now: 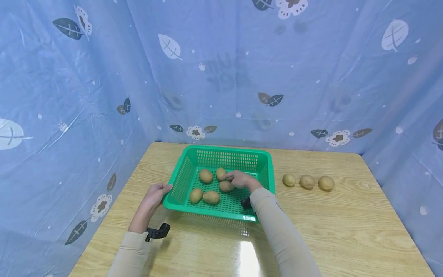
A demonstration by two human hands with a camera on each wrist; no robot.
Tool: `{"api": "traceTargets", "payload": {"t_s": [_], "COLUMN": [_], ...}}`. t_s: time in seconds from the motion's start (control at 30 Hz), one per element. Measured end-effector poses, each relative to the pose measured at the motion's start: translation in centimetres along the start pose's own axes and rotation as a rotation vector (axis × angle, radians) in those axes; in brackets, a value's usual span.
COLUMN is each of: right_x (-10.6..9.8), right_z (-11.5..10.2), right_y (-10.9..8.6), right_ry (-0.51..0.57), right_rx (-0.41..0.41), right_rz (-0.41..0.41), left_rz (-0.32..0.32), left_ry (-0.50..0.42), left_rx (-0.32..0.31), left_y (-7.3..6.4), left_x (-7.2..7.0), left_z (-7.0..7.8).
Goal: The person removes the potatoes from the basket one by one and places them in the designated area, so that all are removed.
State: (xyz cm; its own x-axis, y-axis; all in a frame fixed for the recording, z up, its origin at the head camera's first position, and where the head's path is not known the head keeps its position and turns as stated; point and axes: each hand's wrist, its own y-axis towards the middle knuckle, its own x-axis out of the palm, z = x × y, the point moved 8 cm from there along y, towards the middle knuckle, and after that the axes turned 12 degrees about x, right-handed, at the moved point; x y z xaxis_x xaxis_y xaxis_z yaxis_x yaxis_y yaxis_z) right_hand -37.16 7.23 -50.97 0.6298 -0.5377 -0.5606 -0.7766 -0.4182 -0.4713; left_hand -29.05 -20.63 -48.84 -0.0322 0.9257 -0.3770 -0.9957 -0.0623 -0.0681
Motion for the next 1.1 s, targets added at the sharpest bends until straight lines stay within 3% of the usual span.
{"api": "traceTargets", "payload": {"t_s": [1.1], "right_x": [0.66], "right_z": [-0.26], "right_y": [0.83], "right_ry": [-0.047], "right_rx": [-0.046], "right_rz": [-0.023], "left_rz": [0.007], "left_ry": [0.0], "left_rx": [-0.008], "left_y": [-0.02], "left_x": [0.03], "left_z": [0.12]}}
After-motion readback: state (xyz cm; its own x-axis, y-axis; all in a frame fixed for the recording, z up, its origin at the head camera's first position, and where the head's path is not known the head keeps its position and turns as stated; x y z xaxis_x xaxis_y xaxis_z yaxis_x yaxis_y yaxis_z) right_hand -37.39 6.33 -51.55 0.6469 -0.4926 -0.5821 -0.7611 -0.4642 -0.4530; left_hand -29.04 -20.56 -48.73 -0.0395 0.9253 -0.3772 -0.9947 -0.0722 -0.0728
